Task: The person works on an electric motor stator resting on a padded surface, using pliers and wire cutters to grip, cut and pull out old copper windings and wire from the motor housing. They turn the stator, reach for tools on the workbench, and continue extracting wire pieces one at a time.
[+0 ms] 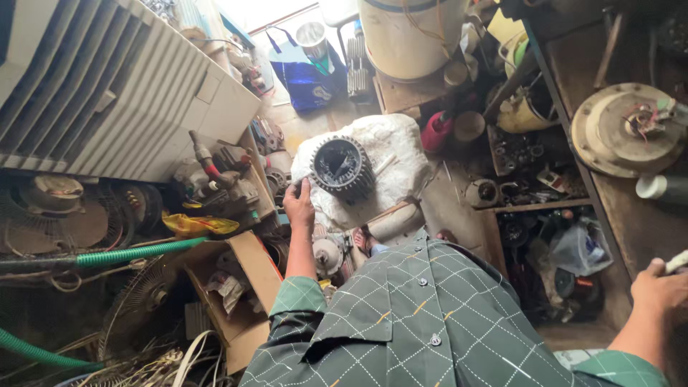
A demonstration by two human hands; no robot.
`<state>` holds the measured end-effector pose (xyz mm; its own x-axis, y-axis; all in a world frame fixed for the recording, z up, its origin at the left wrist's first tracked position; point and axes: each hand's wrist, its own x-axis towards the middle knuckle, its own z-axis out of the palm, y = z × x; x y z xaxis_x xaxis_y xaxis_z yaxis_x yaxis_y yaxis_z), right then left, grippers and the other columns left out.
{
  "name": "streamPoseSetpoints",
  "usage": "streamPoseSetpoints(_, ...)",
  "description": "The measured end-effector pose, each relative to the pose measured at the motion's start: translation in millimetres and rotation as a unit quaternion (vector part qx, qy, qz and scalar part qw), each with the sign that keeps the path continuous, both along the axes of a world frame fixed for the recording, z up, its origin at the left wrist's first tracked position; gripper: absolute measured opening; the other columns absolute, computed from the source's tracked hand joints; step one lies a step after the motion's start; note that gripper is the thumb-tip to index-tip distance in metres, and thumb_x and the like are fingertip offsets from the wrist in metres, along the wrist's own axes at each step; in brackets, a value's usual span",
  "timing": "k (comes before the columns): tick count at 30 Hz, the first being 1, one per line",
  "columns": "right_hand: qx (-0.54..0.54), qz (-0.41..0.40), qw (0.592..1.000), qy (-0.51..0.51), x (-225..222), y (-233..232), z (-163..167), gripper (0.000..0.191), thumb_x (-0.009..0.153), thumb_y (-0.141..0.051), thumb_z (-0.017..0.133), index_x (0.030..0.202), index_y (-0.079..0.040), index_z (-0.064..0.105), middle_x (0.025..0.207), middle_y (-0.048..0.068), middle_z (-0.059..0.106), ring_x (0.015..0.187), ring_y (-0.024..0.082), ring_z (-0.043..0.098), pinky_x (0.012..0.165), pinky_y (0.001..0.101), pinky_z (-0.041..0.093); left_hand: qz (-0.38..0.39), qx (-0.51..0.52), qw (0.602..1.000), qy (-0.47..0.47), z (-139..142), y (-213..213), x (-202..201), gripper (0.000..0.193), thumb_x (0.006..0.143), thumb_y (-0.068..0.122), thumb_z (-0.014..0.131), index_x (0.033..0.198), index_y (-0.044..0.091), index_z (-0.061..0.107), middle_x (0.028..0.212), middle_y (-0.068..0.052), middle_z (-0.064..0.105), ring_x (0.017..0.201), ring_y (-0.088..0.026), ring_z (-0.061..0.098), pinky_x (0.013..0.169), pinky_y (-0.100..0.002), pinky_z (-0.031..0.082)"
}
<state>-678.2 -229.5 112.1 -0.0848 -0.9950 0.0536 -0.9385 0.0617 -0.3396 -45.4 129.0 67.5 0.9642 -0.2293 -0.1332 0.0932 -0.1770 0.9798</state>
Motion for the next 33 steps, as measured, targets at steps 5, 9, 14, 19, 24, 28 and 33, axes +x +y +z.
streamPoseSetpoints(5,0.082,-0.060,0.989,-0.109,1,4,4,0.031,0.099,-0.013,0.061,0.123,0.006,0.059,0.116,0.026,0.065,0.109,0.043,0.064,0.092,0.0545,0.053,0.001,0.011,1.000,0.002,-14,7,30,0.029,0.099,0.023,0.072,0.111,-0.004,0.074,0.101,-0.008,0.075,0.089,-0.011,0.066,0.084,-0.027,0.053)
streamPoseSetpoints(9,0.135,-0.140,0.887,-0.419,11,32,21,0.026,0.098,-0.006,0.060,0.122,0.003,0.057,0.117,0.021,0.064,0.113,0.040,0.063,0.096,0.0536,0.054,-0.018,0.047,0.999,-0.008,-19,12,60,0.034,0.098,0.027,0.071,0.113,-0.003,0.074,0.104,-0.009,0.076,0.094,-0.013,0.068,0.087,-0.028,0.054)
streamPoseSetpoints(14,0.170,-0.042,0.719,-0.672,69,67,37,0.026,0.096,0.004,0.058,0.121,-0.002,0.054,0.118,0.016,0.062,0.118,0.035,0.061,0.101,0.0524,0.054,-0.094,0.173,0.978,-0.061,-11,4,94,0.043,0.095,0.037,0.069,0.116,-0.001,0.075,0.109,-0.016,0.077,0.101,-0.025,0.074,0.093,-0.034,0.055)
streamPoseSetpoints(19,0.256,0.110,0.680,-0.679,201,86,46,0.053,0.079,0.011,0.058,0.130,-0.005,0.053,0.116,0.014,0.060,0.124,0.040,0.060,0.101,0.0577,0.054,-0.181,0.222,0.957,-0.044,-11,-35,105,0.049,0.089,0.044,0.070,0.115,0.002,0.075,0.116,-0.020,0.074,0.109,-0.031,0.070,0.097,-0.039,0.053)
streamPoseSetpoints(24,0.494,0.183,0.615,-0.587,338,96,64,0.093,0.063,0.005,0.064,0.152,-0.002,0.037,0.142,0.019,0.057,0.133,0.035,0.057,0.103,0.0580,0.049,-0.165,0.280,0.945,0.005,-17,-80,109,0.056,0.087,0.051,0.069,0.115,0.003,0.074,0.117,-0.025,0.069,0.106,-0.037,0.070,0.097,-0.041,0.052)
streamPoseSetpoints(28,0.633,0.263,0.563,-0.462,421,85,55,0.098,0.067,0.000,0.066,0.163,0.003,0.044,0.126,0.024,0.057,0.102,0.035,0.054,0.084,0.0413,0.051,-0.179,0.304,0.935,-0.036,-29,-99,109,0.065,0.092,0.058,0.064,0.115,-0.002,0.072,0.119,-0.029,0.067,0.114,-0.043,0.064,0.101,-0.046,0.048)
streamPoseSetpoints(33,0.739,0.305,0.515,-0.310,472,56,42,0.095,0.061,-0.004,0.054,0.156,-0.005,0.043,0.147,0.011,0.056,0.138,0.021,0.053,0.092,0.0304,0.052,-0.210,0.317,0.925,0.014,-48,-101,107,0.064,0.094,0.058,0.058,0.123,0.003,0.072,0.119,-0.027,0.069,0.115,-0.042,0.065,0.103,-0.045,0.049)
